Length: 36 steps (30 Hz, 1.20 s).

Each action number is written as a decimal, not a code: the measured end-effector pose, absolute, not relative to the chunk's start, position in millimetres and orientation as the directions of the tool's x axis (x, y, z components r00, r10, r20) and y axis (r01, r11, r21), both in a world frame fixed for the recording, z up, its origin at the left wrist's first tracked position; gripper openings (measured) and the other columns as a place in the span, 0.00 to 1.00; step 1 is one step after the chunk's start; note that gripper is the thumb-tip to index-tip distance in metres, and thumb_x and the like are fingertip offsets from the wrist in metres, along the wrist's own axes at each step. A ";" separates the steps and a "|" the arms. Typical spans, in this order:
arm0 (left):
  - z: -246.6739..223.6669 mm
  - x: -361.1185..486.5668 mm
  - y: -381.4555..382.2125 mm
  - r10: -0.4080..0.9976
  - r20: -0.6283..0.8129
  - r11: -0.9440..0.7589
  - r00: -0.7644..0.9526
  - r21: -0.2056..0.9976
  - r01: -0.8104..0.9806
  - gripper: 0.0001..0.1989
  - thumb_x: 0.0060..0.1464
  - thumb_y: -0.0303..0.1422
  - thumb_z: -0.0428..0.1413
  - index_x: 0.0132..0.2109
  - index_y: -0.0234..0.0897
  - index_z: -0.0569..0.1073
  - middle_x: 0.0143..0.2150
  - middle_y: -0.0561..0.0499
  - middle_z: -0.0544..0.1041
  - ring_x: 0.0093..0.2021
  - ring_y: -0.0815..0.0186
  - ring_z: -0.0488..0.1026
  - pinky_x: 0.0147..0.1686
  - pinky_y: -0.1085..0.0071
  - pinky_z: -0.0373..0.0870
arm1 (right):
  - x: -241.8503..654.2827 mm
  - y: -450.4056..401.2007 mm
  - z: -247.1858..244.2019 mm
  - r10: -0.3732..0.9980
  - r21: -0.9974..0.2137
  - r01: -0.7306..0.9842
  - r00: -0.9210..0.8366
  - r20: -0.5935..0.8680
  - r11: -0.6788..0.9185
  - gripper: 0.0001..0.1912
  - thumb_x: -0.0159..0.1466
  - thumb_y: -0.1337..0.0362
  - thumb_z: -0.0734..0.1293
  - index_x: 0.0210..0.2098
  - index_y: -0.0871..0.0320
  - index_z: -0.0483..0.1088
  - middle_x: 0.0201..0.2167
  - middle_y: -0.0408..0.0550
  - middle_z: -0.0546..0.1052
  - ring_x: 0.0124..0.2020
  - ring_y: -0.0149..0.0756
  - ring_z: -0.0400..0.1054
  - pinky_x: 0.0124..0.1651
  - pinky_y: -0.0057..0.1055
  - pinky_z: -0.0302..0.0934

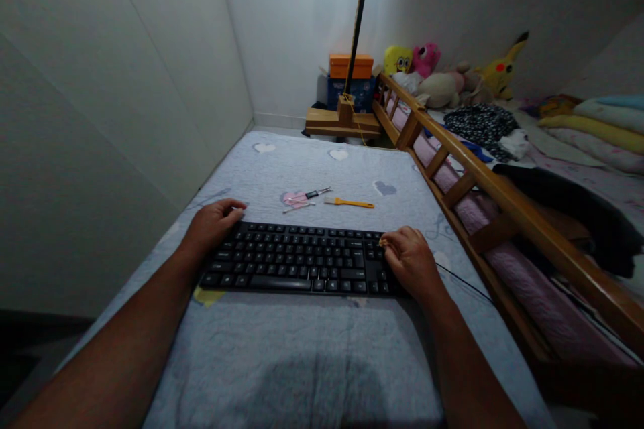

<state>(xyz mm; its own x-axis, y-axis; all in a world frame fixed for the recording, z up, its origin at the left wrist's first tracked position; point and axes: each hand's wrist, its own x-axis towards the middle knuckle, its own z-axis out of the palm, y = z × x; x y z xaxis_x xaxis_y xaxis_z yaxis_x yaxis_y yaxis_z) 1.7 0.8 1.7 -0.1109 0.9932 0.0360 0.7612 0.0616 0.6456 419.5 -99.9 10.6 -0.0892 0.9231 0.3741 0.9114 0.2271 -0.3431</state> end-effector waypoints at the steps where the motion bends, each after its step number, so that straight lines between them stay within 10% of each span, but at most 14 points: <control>1: 1.5 1.3 0.7 0.993 0.039 0.059 -0.110 0.648 0.760 0.23 0.49 0.47 0.53 0.44 0.38 0.80 0.32 0.51 0.81 0.33 0.57 0.76 0.34 0.65 0.69 | 419.3 -100.1 10.9 0.922 -0.346 0.909 -0.090 0.377 0.231 0.11 0.63 0.71 0.63 0.37 0.55 0.77 0.34 0.50 0.74 0.40 0.43 0.67 0.47 0.40 0.60; 36: 0.4 1.3 0.6 0.993 0.055 0.049 -0.108 0.631 0.774 0.22 0.49 0.46 0.52 0.43 0.38 0.81 0.33 0.50 0.81 0.34 0.56 0.76 0.35 0.65 0.69 | 420.2 -100.1 12.5 0.925 -0.377 0.884 -0.140 0.352 0.277 0.11 0.63 0.71 0.63 0.37 0.55 0.77 0.34 0.49 0.74 0.40 0.42 0.67 0.46 0.39 0.60</control>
<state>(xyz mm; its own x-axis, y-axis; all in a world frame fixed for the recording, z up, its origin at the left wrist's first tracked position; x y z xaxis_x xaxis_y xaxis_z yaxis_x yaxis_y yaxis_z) 1.3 0.6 0.4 -0.1083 0.9926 0.0552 0.7743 0.0495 0.6308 420.2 -100.1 12.5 -0.1398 0.9254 0.3522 0.8840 0.2769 -0.3768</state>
